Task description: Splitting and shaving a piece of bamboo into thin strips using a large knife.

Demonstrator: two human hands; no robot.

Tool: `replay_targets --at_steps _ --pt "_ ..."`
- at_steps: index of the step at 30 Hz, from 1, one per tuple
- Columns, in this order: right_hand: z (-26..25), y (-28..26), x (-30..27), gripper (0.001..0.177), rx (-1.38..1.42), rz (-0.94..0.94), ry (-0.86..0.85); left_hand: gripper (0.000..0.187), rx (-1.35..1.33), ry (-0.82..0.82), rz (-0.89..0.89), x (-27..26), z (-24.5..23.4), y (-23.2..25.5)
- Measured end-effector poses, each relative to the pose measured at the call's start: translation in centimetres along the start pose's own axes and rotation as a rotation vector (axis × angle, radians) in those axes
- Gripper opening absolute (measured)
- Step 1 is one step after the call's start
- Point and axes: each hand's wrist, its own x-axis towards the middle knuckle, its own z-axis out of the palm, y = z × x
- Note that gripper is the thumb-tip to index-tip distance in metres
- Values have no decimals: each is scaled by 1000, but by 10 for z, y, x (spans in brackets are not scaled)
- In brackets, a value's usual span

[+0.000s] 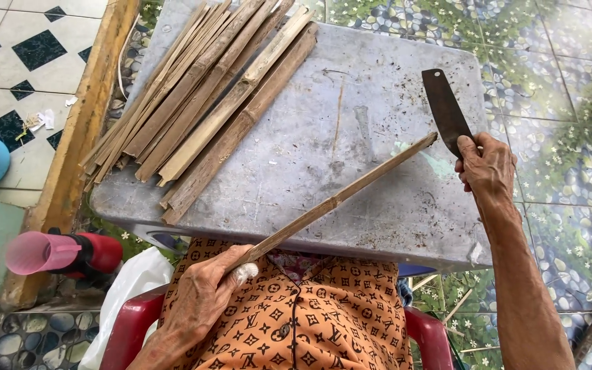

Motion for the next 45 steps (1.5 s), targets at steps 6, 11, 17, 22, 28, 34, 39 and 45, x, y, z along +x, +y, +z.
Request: replay_targets --at_steps 6,11,17,22,28,34,39,45 --pt "5 4 16 26 -149 -121 -58 60 -2 -7 -8 4 -6 9" --pt "15 20 27 31 -160 -105 -55 61 -14 -38 -17 3 -11 14" --pt "33 31 8 31 -158 -156 -101 57 -42 -37 -10 7 -14 20" --pt "51 2 -41 35 -130 -143 -204 61 -17 -11 -13 7 -10 17" --pt "45 -41 -90 26 24 90 -460 50 -84 -22 -27 9 -17 27" --pt "47 -37 -97 33 -35 78 -336 53 -87 2 10 9 -12 27" --pt "48 -25 -100 28 -93 12 -371 52 -57 32 67 6 -4 22" --pt "68 -48 -146 32 -59 22 -506 55 -33 51 56 7 2 21"
